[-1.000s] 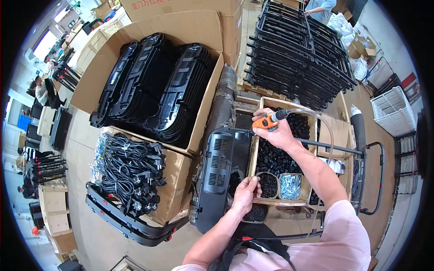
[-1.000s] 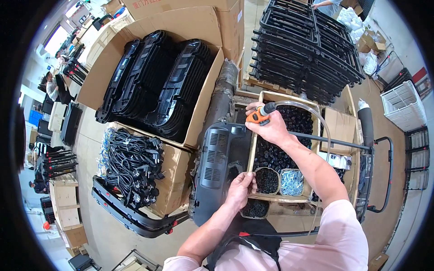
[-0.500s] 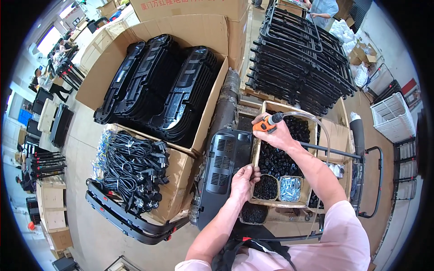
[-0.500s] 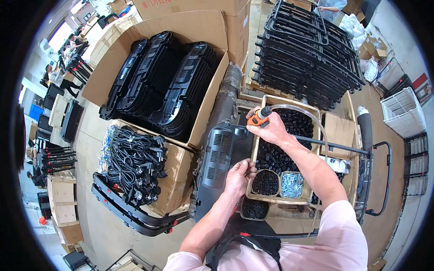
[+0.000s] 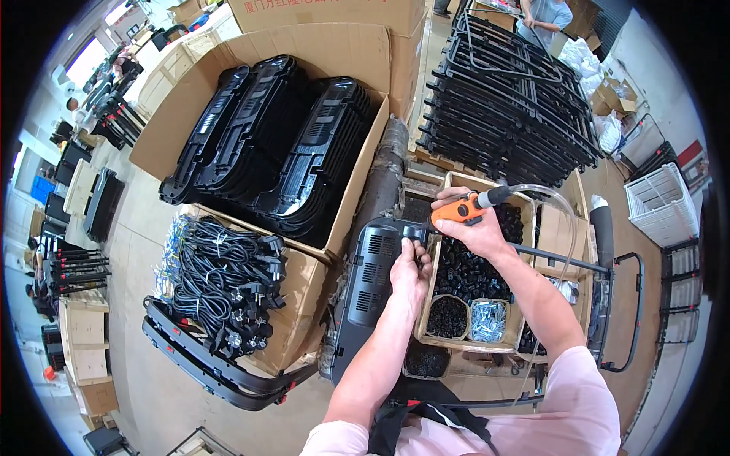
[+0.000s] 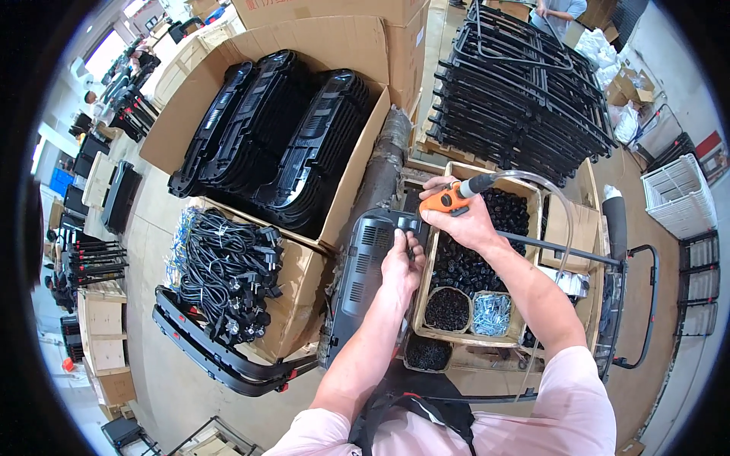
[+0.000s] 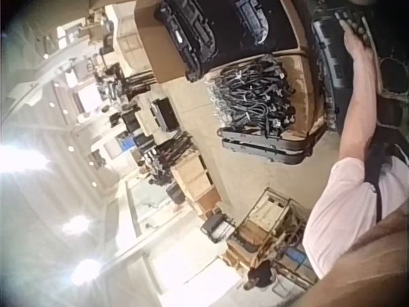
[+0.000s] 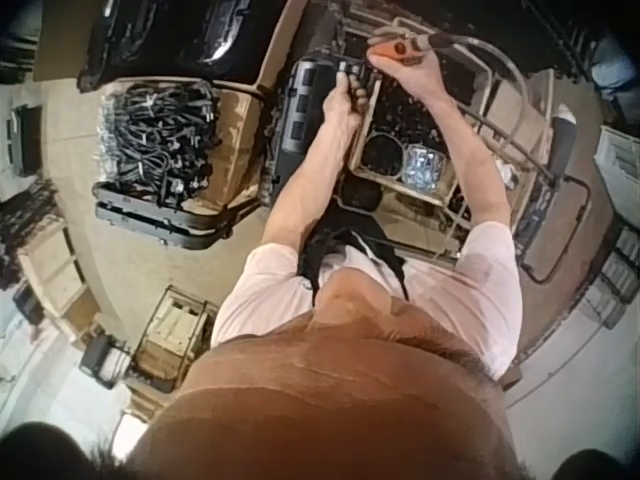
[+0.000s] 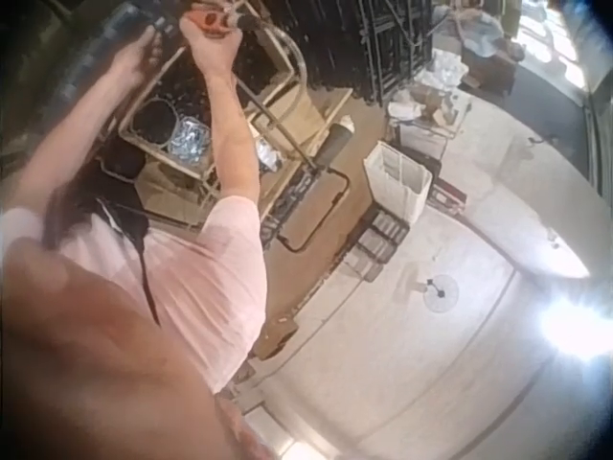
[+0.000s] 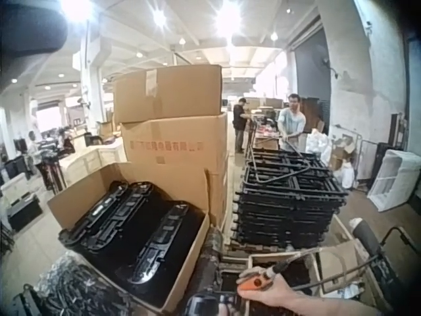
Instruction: Assembling a leaf blower by connecting housing parts and fastening them with an electric screwdriver.
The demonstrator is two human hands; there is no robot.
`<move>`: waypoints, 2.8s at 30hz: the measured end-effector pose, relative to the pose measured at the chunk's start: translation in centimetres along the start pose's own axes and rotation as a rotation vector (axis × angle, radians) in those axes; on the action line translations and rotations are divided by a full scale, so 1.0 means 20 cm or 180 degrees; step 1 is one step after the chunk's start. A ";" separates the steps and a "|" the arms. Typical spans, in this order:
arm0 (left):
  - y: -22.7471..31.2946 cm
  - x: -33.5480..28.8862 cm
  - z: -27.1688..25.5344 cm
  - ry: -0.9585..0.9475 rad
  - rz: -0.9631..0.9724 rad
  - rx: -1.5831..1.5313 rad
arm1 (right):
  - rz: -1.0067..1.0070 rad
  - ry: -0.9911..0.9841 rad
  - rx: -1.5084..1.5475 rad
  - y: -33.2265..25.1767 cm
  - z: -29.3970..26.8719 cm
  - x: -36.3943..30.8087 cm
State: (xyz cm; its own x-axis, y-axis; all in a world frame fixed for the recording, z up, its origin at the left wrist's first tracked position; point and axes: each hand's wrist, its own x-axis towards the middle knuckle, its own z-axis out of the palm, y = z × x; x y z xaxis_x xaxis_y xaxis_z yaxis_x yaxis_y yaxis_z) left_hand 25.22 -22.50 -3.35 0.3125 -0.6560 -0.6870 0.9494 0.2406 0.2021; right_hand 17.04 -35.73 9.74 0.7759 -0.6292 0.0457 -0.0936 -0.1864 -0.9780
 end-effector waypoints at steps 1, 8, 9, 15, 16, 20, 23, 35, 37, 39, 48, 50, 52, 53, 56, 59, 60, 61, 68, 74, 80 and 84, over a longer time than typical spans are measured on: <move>0.01 0.02 0.02 0.0134 0.0003 -0.0139 | 0.0026 -0.0064 0.0145 -0.02 0.01 -0.01; 0.06 0.10 0.03 -0.0252 -0.0053 -0.0873 | 0.0034 -0.0177 0.0430 -0.04 0.02 0.00; 0.06 0.10 0.04 -0.0252 -0.0058 -0.0880 | 0.0077 -0.0176 0.0508 -0.05 0.03 0.00; 0.11 0.11 0.03 -0.0633 -0.0281 -0.1064 | 0.0059 -0.0210 0.0358 -0.06 0.05 0.02; 0.11 0.10 0.03 -0.0623 -0.0299 -0.1013 | 0.0063 -0.0216 0.0343 -0.06 0.05 0.03; 0.11 0.07 0.05 -0.0616 -0.0130 -0.0975 | 0.0044 -0.0205 0.0309 -0.05 0.08 0.05; 0.09 0.03 0.09 -0.0210 0.0068 -0.0401 | -0.0027 -0.0116 0.0284 -0.05 0.12 0.09; 0.00 -0.18 -0.13 -0.0453 0.0143 0.0633 | -0.0093 -0.0210 -0.0353 0.08 0.27 0.28; 0.02 -0.19 -0.14 -0.0372 0.0120 0.0596 | -0.0140 -0.0260 -0.0529 0.09 0.28 0.30; 0.04 -0.20 -0.15 -0.0398 0.0203 0.0299 | -0.0109 -0.0357 -0.0697 0.09 0.29 0.31; 0.08 -0.18 -0.17 -0.0293 0.0104 0.0072 | -0.0098 -0.0493 -0.1059 0.05 0.31 0.31; 0.10 -0.19 -0.16 -0.0217 0.0104 0.0097 | -0.0134 -0.0470 -0.1056 0.06 0.30 0.32; 0.11 -0.19 -0.15 -0.0024 0.0003 0.0027 | -0.0168 -0.0453 -0.1053 0.07 0.31 0.32; 0.11 -0.19 -0.14 -0.0025 0.0015 0.0018 | -0.0172 -0.0474 -0.1097 0.07 0.31 0.32; 0.13 -0.19 -0.13 0.0088 -0.0009 0.0026 | -0.0160 -0.0436 -0.1113 0.08 0.32 0.32; 0.14 -0.18 -0.11 0.0087 -0.0032 -0.0004 | -0.0073 -0.0315 -0.1061 0.06 0.34 0.30; 0.16 -0.16 -0.12 0.0084 0.0009 -0.0038 | -0.0012 -0.0266 -0.1029 0.04 0.36 0.30; 0.17 -0.15 -0.12 0.0081 0.0047 -0.0070 | -0.0010 -0.0272 -0.1025 0.03 0.36 0.27; 0.25 -0.07 -0.14 -0.0062 0.0167 -0.1019 | -0.0017 -0.0600 0.0240 -0.17 0.35 0.08; 0.28 -0.09 -0.14 -0.0136 0.0104 -0.1260 | 0.0005 -0.0638 0.0327 -0.16 0.39 0.01; 0.32 -0.09 -0.22 -0.0484 0.0020 -0.1268 | 0.0079 -0.0734 0.0223 -0.22 0.46 0.00; 0.35 -0.08 -0.27 -0.0659 0.0062 -0.1387 | 0.0093 -0.0757 0.0268 -0.22 0.51 0.00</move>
State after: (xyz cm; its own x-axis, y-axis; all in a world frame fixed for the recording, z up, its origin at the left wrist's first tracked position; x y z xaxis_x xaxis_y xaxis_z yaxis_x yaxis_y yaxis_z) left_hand 31.17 -15.94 -4.55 0.3721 -0.7663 -0.5237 0.8550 0.5026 -0.1279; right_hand 23.92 -27.19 11.99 0.8996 -0.4362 -0.0223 -0.0735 -0.1009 -0.9922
